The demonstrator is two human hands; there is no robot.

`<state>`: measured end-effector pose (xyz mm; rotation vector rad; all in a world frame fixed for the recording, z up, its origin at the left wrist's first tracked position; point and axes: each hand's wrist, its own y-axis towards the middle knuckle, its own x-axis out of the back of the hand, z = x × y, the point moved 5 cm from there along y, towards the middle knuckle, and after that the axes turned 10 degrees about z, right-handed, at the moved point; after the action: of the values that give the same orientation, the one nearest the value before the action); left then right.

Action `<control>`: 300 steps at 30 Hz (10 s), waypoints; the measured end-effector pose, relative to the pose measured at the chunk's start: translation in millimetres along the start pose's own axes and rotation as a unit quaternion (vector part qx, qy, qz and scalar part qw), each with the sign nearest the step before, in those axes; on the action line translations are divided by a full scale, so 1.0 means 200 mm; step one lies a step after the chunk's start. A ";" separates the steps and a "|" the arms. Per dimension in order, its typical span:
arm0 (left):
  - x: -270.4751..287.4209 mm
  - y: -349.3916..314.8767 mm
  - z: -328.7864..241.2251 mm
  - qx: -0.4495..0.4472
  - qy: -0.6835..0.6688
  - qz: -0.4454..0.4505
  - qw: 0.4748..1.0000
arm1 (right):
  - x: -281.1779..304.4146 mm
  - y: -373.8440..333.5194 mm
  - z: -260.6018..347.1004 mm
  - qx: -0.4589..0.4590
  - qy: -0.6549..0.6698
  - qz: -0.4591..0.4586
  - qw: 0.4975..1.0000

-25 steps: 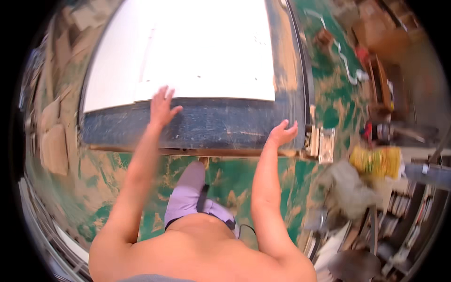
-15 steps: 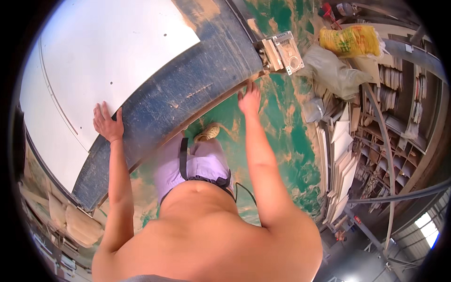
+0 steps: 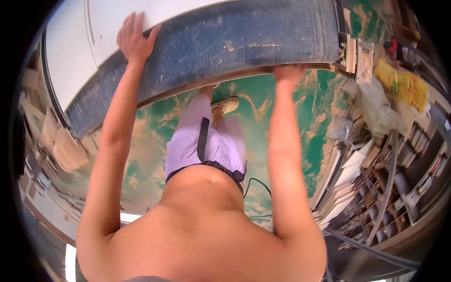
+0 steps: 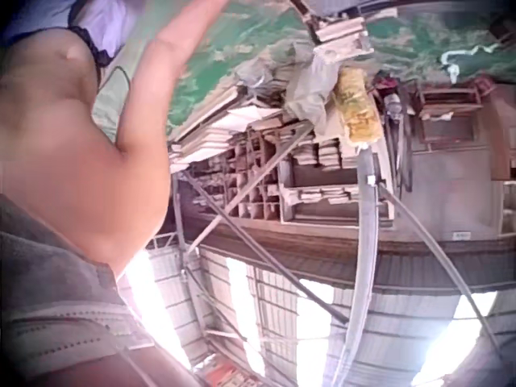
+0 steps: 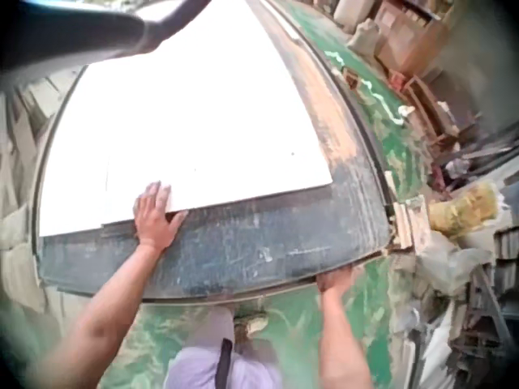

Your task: The person attaches barcode labels onto wooden boards on a cutting machine table, then lifts and transports the wooden panels and wood strips to stack them on the floor.

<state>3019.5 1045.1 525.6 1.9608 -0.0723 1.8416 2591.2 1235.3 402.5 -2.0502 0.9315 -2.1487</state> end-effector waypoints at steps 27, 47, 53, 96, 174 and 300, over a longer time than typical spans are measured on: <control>0.19 -0.15 0.56 0.021 0.019 0.103 0.994 | 1.09 0.34 0.67 0.267 0.047 -0.240 0.932; -0.01 -0.03 0.72 0.501 -0.153 0.119 0.843 | 1.11 0.91 0.61 -0.061 0.250 -0.227 0.939; 0.09 -0.13 0.64 0.549 -0.191 0.086 0.809 | 1.18 0.77 0.57 -0.137 0.277 -0.204 0.929; -0.39 0.07 0.81 0.421 -0.537 0.179 0.709 | 0.08 -0.94 -1.03 -0.308 0.259 -0.214 0.890; 2.51 -9.23 0.37 -0.345 -0.057 0.926 0.141 | -2.82 -10.50 6.07 -0.952 0.258 -0.100 -0.132; 2.51 -11.26 9.47 -0.248 -0.053 0.611 0.750 | -5.78 -13.14 8.95 -0.350 0.564 -0.077 0.744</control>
<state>5601.8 2533.8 351.7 1.6289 -2.0686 1.9423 5370.1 3166.1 414.2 -0.5803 1.9060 -3.5331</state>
